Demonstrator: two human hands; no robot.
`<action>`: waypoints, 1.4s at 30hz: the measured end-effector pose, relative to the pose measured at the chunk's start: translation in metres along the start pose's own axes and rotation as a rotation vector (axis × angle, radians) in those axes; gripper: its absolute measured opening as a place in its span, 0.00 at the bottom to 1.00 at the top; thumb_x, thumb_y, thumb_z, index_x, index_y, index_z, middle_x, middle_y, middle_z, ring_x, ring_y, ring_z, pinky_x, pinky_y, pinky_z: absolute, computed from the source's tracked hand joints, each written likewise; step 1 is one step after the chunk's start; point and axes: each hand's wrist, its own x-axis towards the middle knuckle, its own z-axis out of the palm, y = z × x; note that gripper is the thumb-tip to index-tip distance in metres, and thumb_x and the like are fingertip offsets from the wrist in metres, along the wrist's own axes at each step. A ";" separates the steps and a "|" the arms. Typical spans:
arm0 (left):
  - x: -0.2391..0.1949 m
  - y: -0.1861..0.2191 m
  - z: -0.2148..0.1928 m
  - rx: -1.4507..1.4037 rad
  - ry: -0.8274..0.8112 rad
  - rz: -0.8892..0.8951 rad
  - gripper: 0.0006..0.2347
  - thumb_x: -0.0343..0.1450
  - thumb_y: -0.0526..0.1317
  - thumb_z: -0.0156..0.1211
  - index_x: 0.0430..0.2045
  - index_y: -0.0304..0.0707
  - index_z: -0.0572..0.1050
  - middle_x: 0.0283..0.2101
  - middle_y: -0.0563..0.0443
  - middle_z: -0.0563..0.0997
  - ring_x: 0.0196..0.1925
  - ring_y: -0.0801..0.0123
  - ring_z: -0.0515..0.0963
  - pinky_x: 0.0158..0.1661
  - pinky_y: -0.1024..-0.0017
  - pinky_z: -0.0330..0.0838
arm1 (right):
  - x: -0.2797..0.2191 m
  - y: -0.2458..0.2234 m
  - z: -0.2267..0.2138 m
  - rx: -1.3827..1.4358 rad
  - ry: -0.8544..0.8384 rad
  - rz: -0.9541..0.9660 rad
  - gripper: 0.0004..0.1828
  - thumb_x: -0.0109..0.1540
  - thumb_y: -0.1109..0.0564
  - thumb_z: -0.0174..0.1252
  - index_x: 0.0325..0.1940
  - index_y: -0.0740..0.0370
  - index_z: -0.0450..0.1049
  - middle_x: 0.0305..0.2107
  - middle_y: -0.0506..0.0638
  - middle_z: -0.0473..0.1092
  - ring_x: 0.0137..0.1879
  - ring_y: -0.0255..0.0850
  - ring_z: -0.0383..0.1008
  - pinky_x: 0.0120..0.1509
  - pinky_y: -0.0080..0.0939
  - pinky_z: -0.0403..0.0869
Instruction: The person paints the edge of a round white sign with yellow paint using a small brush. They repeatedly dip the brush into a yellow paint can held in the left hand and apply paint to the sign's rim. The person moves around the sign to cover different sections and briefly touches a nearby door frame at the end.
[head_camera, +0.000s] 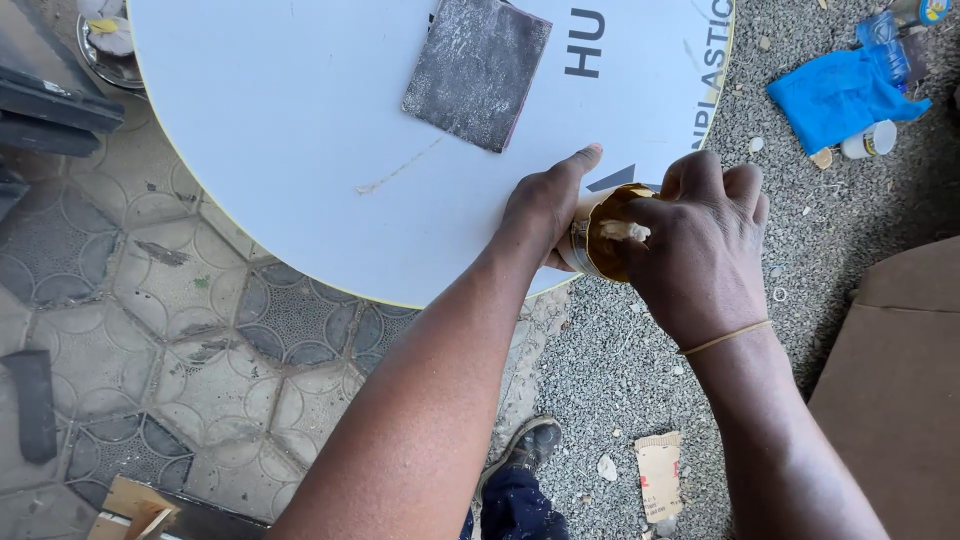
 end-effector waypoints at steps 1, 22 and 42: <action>0.002 0.000 0.000 -0.002 -0.002 0.001 0.28 0.63 0.59 0.52 0.46 0.34 0.77 0.43 0.43 0.82 0.41 0.50 0.84 0.35 0.49 0.82 | 0.000 0.000 -0.002 -0.002 0.000 -0.001 0.18 0.53 0.38 0.71 0.45 0.42 0.85 0.44 0.52 0.60 0.49 0.58 0.56 0.50 0.56 0.62; 0.006 -0.004 -0.004 0.034 -0.002 0.022 0.29 0.64 0.60 0.50 0.48 0.35 0.78 0.43 0.44 0.84 0.40 0.50 0.85 0.33 0.50 0.83 | -0.008 0.022 -0.044 1.377 -0.278 0.714 0.17 0.67 0.63 0.46 0.54 0.70 0.77 0.34 0.53 0.71 0.29 0.33 0.60 0.30 0.27 0.56; 0.013 -0.078 -0.007 -0.485 -0.445 0.192 0.28 0.67 0.62 0.45 0.52 0.43 0.74 0.47 0.38 0.77 0.42 0.52 0.81 0.24 0.66 0.79 | -0.090 -0.037 -0.075 1.089 0.182 0.471 0.13 0.66 0.59 0.58 0.51 0.70 0.73 0.37 0.52 0.72 0.38 0.34 0.67 0.42 0.30 0.66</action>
